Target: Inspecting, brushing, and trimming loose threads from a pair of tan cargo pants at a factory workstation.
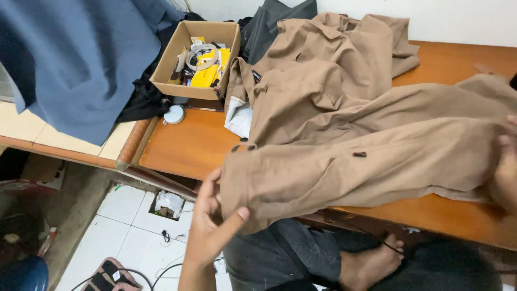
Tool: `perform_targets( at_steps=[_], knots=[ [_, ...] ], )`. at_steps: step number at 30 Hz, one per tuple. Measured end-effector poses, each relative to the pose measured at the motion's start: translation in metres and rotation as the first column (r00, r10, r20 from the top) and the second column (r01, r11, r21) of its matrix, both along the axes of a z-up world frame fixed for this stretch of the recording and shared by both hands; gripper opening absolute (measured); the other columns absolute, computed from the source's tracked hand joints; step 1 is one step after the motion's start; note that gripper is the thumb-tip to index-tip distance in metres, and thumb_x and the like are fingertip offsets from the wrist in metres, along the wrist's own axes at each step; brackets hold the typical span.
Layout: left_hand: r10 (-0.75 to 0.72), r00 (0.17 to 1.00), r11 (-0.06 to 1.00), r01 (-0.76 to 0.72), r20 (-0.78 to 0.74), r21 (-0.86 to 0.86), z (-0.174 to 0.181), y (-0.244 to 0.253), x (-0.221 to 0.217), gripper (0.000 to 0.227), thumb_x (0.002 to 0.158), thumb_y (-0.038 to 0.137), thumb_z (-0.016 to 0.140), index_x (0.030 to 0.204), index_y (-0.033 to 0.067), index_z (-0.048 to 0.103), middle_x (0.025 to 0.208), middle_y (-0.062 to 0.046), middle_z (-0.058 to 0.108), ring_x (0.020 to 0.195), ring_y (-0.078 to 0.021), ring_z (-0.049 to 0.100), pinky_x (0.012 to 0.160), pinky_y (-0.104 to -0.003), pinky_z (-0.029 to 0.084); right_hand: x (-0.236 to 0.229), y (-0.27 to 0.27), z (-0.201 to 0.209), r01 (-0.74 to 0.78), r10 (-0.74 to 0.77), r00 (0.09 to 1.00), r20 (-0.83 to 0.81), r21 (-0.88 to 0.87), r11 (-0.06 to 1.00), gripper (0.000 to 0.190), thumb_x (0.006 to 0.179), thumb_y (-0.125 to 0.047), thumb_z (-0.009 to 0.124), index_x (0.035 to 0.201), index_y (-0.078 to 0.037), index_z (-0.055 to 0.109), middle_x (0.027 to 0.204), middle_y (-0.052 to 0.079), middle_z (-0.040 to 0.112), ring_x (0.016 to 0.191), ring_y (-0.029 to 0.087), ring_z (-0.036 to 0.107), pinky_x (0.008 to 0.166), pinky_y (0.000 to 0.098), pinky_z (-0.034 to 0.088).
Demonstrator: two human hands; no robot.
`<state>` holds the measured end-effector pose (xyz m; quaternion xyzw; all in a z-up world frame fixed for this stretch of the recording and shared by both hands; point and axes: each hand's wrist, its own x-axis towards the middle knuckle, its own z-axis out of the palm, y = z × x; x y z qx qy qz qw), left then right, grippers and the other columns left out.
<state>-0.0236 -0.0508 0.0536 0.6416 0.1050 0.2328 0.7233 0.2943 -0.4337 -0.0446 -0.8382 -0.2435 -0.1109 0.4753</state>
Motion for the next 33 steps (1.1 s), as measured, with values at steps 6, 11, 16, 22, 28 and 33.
perform_targets(
  at_steps=[6,11,16,22,28,33],
  knots=[
    [0.016,0.849,0.993,0.047,-0.528,0.106,0.018,-0.045,0.005,0.039,0.061,0.027,0.069,0.095,0.0087,0.066,0.091,0.001,0.072,0.088,-0.0068,0.065,0.08,-0.022,0.049,-0.13,0.109,0.096,-0.303,0.539,0.593,0.599,-0.454,0.838,0.026,0.076,-0.016,0.064,0.1,-0.008,0.059,0.11,0.011,0.057,0.098,0.018,0.057,0.085,0.0359,0.047],
    [-0.039,0.94,0.973,0.113,-0.34,0.203,0.015,-0.053,-0.004,0.041,0.074,0.025,0.059,0.11,0.0056,0.056,0.111,-0.004,0.062,0.105,-0.0129,0.054,0.09,-0.027,0.039,-0.171,0.149,0.103,-0.442,0.69,0.402,0.602,-0.533,0.722,0.025,0.082,-0.02,0.061,0.105,-0.011,0.056,0.1,-0.001,0.056,0.07,0.012,0.051,0.056,0.0254,0.041],
    [-0.157,0.921,0.987,0.154,-0.357,-0.036,0.01,-0.055,-0.009,0.047,0.08,0.024,0.051,0.123,0.0053,0.045,0.126,-0.004,0.05,0.12,-0.015,0.041,0.1,-0.031,0.027,-0.186,0.151,0.096,-0.59,0.781,0.388,0.49,-0.519,0.619,0.018,0.085,-0.007,0.043,0.095,-0.009,0.058,0.083,0.003,0.056,0.059,0.017,0.044,0.047,0.0284,0.034],
    [-0.125,0.981,0.992,0.128,-0.145,0.007,-0.008,-0.061,-0.005,0.039,0.085,0.021,0.046,0.118,0.0004,0.046,0.119,-0.009,0.052,0.115,-0.0198,0.046,0.098,-0.032,0.033,-0.193,0.145,0.094,-0.593,0.755,0.441,0.485,-0.474,0.651,0.016,0.082,-0.011,0.053,0.098,-0.01,0.056,0.08,0.004,0.057,0.056,0.017,0.045,0.047,0.0286,0.034],
    [-0.002,0.985,1.0,-0.003,-0.173,-0.029,-0.018,-0.065,-0.005,0.031,0.082,0.02,0.05,0.108,0.002,0.055,0.101,-0.006,0.06,0.1,-0.0165,0.055,0.089,-0.029,0.042,-0.195,0.143,0.098,-0.595,0.75,0.442,0.492,-0.465,0.656,0.016,0.083,-0.012,0.05,0.097,-0.007,0.058,0.081,0.004,0.058,0.056,0.015,0.046,0.046,0.0271,0.035],
    [0.174,0.982,0.981,-0.168,-0.067,0.094,-0.026,-0.068,-0.007,0.028,0.082,0.016,0.052,0.104,-0.0002,0.056,0.098,-0.009,0.062,0.097,-0.0196,0.057,0.088,-0.031,0.044,-0.202,0.146,0.102,-0.538,0.667,0.412,0.62,-0.426,0.728,0.012,0.077,-0.008,0.063,0.089,-0.008,0.061,0.069,0.001,0.056,0.05,0.011,0.044,0.043,0.0248,0.031]
  ],
)
